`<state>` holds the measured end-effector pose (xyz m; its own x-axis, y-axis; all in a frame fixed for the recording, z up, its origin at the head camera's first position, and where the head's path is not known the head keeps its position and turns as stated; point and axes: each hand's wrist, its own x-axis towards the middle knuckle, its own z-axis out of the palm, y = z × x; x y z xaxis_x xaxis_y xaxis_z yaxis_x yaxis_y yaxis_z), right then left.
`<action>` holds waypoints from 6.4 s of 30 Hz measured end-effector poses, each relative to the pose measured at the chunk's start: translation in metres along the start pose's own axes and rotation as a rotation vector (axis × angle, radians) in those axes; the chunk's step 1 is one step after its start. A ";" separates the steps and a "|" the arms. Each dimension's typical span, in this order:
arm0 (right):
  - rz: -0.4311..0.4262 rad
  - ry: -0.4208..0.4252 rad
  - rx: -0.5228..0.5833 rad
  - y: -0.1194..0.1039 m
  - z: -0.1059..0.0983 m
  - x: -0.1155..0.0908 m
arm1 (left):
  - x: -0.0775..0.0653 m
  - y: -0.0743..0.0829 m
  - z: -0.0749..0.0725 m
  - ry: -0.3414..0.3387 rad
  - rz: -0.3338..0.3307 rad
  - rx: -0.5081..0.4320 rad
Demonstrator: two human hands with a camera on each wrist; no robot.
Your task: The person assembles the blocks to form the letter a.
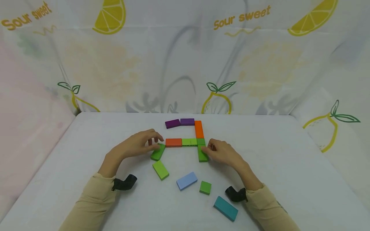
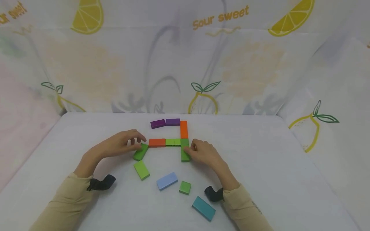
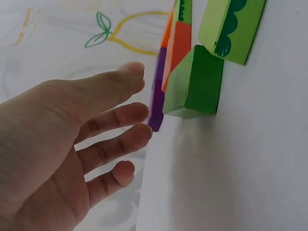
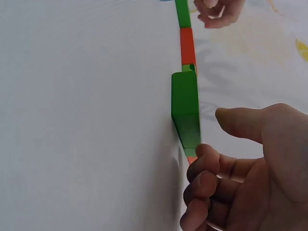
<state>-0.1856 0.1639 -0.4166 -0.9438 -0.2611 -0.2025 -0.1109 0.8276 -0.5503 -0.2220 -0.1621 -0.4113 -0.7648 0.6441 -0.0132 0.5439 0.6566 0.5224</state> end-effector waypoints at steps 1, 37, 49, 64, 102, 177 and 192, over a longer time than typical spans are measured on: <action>-0.007 0.000 0.004 0.000 -0.001 -0.001 | -0.001 0.003 -0.001 -0.008 0.015 0.005; -0.445 -0.106 -0.201 -0.058 0.024 -0.060 | -0.025 0.037 0.011 -0.230 0.119 -0.036; -0.508 -0.099 -0.386 -0.061 0.034 -0.064 | -0.023 0.038 0.012 -0.235 0.136 -0.026; -0.523 -0.118 -0.462 -0.057 0.036 -0.058 | -0.023 0.038 0.013 -0.237 0.140 -0.017; -0.516 -0.121 -0.431 -0.054 0.037 -0.054 | -0.023 0.042 0.013 -0.269 0.092 0.021; -0.432 -0.084 -0.364 -0.057 0.036 -0.038 | -0.015 0.049 0.012 -0.233 0.095 0.073; -0.433 -0.090 -0.361 -0.057 0.036 -0.037 | -0.014 0.033 0.004 -0.080 0.130 0.012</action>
<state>-0.1328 0.1085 -0.4066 -0.7602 -0.6425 -0.0967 -0.5961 0.7489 -0.2895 -0.1921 -0.1478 -0.3971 -0.6582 0.7527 -0.0142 0.6408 0.5700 0.5143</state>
